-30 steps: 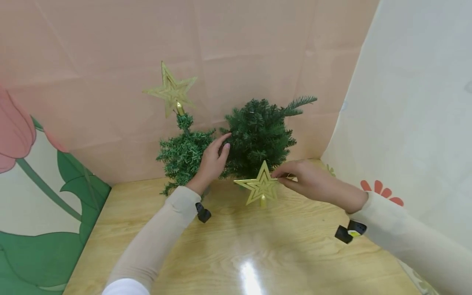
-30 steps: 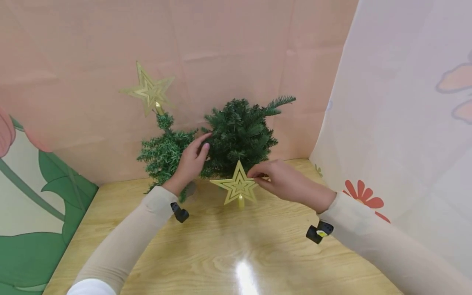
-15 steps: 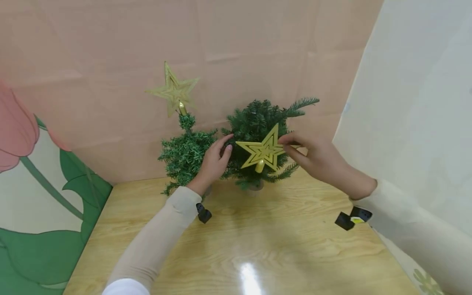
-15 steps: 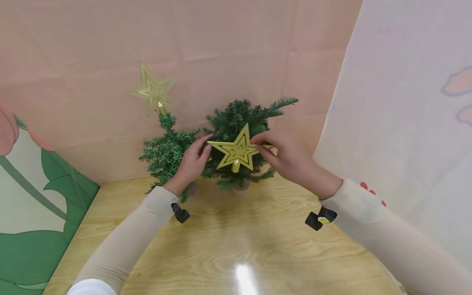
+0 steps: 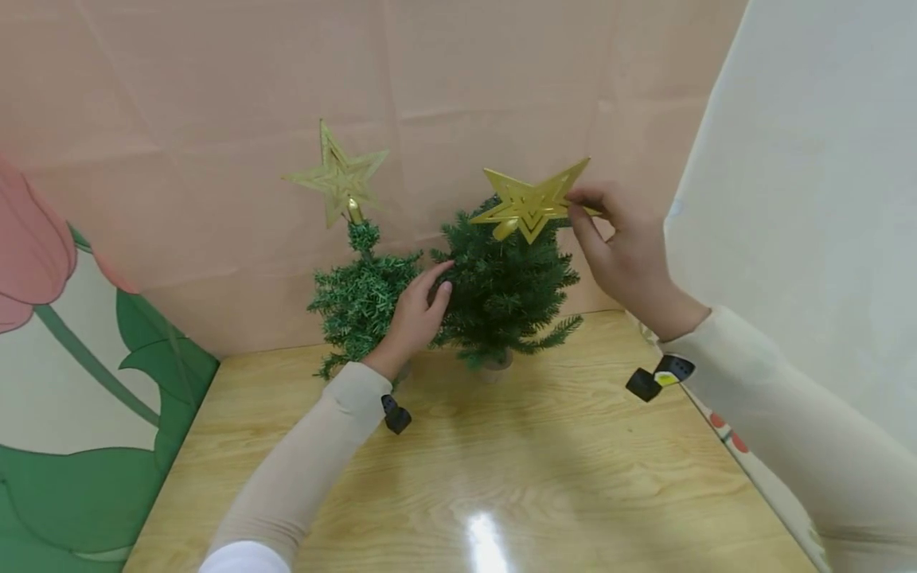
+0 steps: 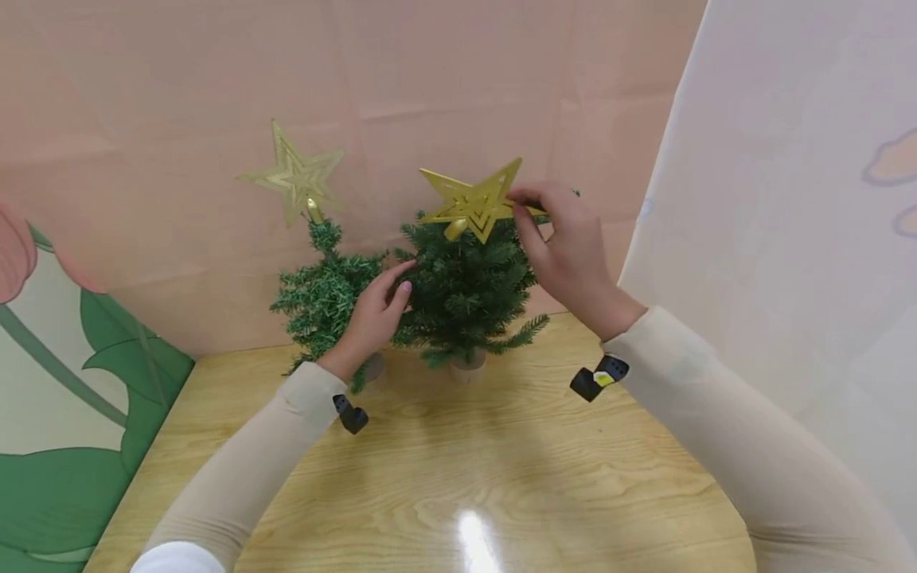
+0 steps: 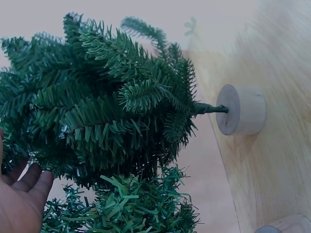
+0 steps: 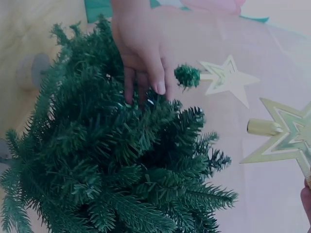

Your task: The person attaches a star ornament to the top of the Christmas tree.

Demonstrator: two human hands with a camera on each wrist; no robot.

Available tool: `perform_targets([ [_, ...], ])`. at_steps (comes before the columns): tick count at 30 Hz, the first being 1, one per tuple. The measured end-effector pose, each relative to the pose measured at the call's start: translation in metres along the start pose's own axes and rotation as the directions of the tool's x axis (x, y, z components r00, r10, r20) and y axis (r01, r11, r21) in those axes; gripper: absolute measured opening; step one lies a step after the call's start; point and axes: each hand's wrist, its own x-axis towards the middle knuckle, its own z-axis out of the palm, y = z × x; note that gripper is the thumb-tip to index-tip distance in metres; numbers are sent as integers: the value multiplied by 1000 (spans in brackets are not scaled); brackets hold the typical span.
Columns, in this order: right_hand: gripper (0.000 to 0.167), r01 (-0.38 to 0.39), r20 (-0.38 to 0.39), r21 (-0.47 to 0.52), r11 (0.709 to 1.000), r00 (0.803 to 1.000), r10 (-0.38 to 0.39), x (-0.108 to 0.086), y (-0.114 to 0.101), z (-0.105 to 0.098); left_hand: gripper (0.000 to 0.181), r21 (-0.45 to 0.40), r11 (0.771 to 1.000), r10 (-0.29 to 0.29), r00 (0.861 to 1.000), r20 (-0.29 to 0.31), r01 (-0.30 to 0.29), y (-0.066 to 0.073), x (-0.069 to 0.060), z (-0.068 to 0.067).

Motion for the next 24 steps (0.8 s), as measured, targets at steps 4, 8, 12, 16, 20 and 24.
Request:
perform_targets([
  [4,16,5,-39,-20,1000,999,-6,6,6,3,45,-6,1000,-5,1000,5,5,-1,-1,0],
  [8,14,-2,-64,-42,999,998,-1,11,12,5,44,-7,1000,-9,1000,11,10,-1,-1,0],
  [12,14,-12,-69,-62,998,998,8,18,16,7,43,-8,1000,-13,1000,3,13,-1,0,1],
  [16,14,-31,-69,-79,996,997,26,23,16,9,43,-2,1000,-23,1000,2,23,-2,0,1],
  [20,14,-48,-55,-91,995,998,44,25,17,11,43,7,1000,-22,1000,5,22,-2,0,1],
  [24,15,-55,-32,-108,993,998,52,23,21,13,43,2,1000,-16,1000,9,16,-3,-1,1],
])
